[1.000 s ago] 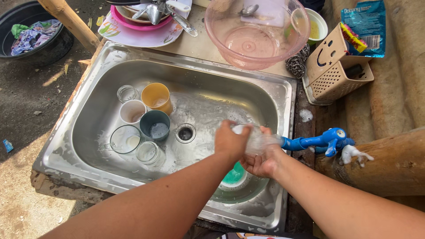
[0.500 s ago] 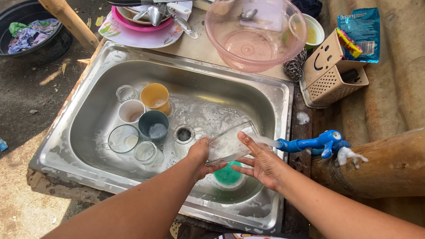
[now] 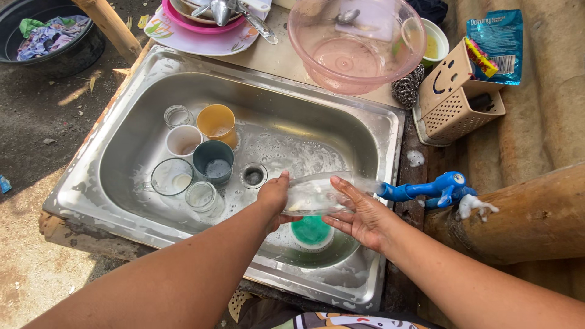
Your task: The person washes a large bowl, several glasses, and small cups by hand using a sponge and soapy water at an outdoor sink before rinsing them under a running faucet.
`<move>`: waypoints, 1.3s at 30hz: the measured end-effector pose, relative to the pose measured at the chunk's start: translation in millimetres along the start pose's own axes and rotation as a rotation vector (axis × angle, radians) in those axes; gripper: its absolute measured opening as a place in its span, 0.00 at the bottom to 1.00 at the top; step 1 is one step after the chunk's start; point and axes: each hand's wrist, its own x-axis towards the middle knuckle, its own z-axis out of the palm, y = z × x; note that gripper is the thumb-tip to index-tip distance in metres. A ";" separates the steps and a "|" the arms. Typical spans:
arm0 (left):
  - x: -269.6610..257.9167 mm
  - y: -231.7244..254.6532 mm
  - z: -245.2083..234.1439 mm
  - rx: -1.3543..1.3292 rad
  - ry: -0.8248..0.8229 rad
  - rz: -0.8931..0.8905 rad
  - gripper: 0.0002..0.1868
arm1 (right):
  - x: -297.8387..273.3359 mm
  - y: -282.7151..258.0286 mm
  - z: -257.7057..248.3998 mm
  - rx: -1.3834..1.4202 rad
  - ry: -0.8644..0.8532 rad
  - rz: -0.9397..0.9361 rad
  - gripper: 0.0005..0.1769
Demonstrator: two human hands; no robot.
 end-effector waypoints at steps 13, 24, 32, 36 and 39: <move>-35.7 5.0 -35.5 -0.144 -0.100 -0.092 0.32 | -2.9 10.0 17.6 -0.068 0.079 0.009 0.44; -90.2 59.6 2.6 0.347 -0.129 0.564 0.30 | 26.8 19.0 8.0 0.289 -0.220 0.225 0.59; -55.6 26.8 -11.5 -0.042 -0.021 0.267 0.27 | 0.9 -12.9 19.9 0.157 -0.165 0.100 0.45; -37.7 0.3 -20.6 -0.136 -0.026 0.070 0.26 | -9.1 -8.5 25.4 -0.028 -0.091 -0.007 0.47; -29.8 -9.8 -22.0 -0.094 -0.028 0.039 0.28 | -7.1 1.1 20.7 -0.081 -0.048 -0.085 0.50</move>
